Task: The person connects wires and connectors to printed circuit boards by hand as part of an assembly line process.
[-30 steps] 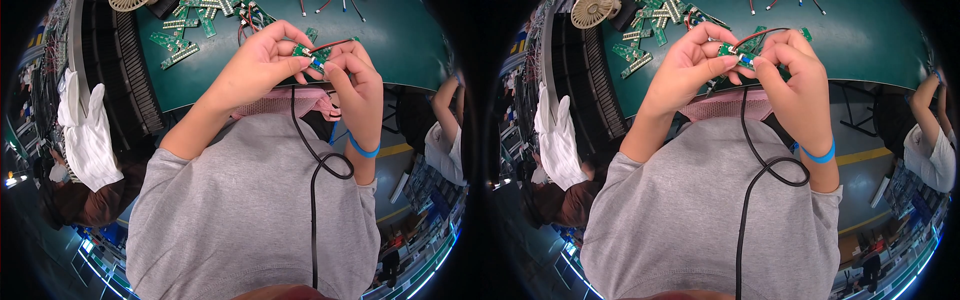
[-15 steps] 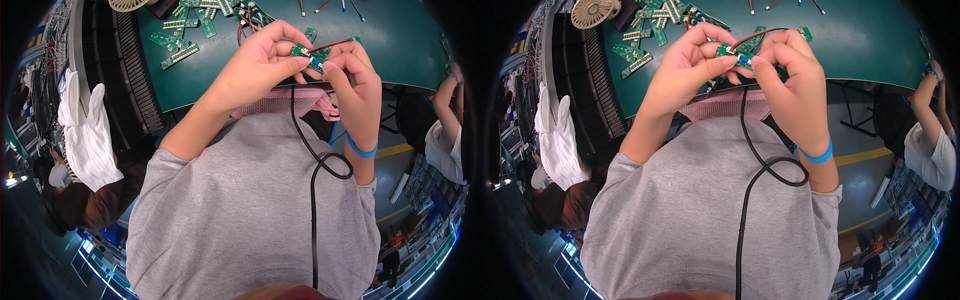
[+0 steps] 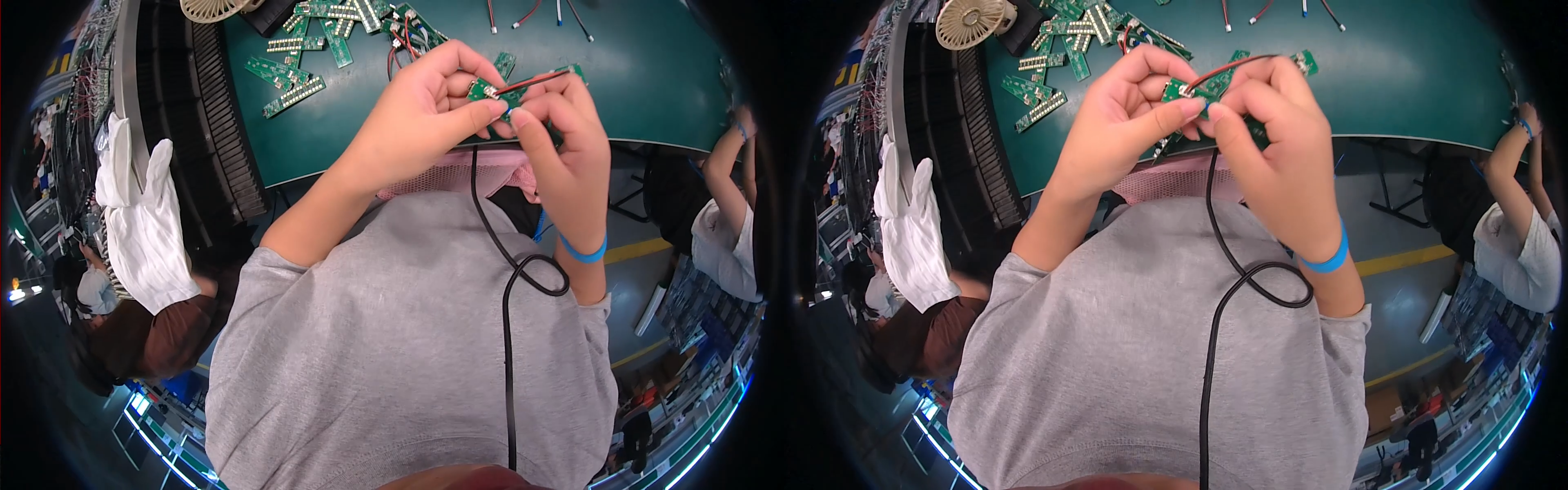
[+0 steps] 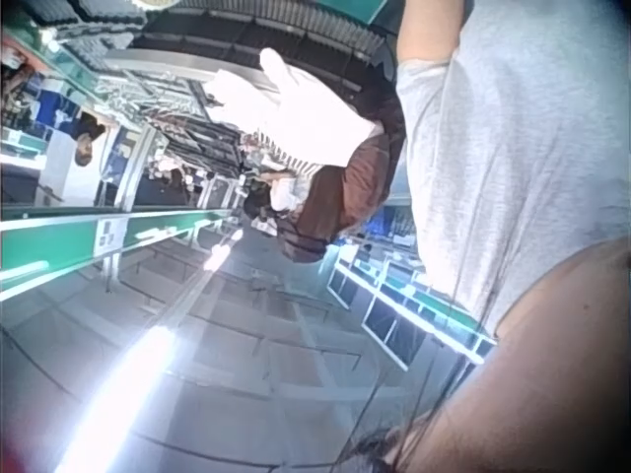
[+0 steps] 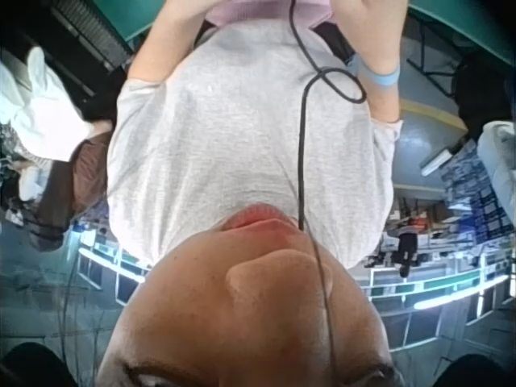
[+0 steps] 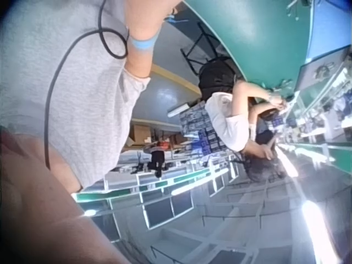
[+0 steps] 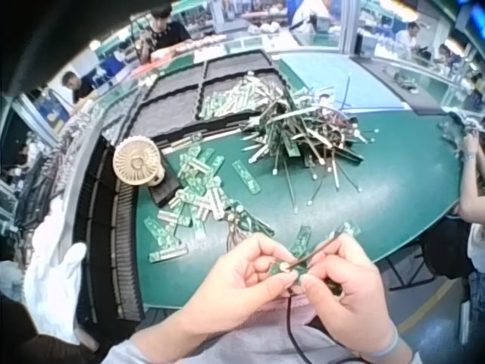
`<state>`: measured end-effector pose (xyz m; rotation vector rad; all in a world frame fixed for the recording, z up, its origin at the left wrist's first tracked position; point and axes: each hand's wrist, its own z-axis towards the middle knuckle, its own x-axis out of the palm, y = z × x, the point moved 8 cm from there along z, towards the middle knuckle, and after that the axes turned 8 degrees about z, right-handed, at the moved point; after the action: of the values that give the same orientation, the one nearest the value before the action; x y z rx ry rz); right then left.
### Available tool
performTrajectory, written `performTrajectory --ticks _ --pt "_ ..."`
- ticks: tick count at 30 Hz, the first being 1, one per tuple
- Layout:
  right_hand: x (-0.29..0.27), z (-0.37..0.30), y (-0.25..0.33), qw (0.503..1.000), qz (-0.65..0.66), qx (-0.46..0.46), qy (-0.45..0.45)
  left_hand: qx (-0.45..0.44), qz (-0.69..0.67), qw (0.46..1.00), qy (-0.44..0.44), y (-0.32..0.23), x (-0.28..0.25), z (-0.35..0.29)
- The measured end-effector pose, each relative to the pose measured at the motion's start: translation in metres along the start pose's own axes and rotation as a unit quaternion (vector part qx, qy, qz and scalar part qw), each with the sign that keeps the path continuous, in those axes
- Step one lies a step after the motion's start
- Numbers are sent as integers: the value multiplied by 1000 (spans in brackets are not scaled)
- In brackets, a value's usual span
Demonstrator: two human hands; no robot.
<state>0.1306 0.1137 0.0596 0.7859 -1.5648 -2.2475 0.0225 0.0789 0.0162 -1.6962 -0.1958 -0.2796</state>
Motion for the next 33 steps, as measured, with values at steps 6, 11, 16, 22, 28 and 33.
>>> performTrajectory --ticks 6,11,16,22,28,33 --pt "13 3 15 997 -52 -58 -12 14 -10 1000 -7 0 -9 -1" --pt "15 10 17 999 -11 -45 -12 17 3 999 -34 -3 -24 0" --pt "-30 32 -1 987 -47 -22 -154 21 307 941 -141 -25 -65 -3" --pt "-46 84 -49 982 -93 111 -122 73 613 721 -315 -55 -113 -40" --pt "-35 128 -53 984 146 64 -74 -65 642 707 -289 -15 -148 -67" --pt "-52 157 -12 947 287 -63 -125 -30 635 705 -315 -15 -157 -69"
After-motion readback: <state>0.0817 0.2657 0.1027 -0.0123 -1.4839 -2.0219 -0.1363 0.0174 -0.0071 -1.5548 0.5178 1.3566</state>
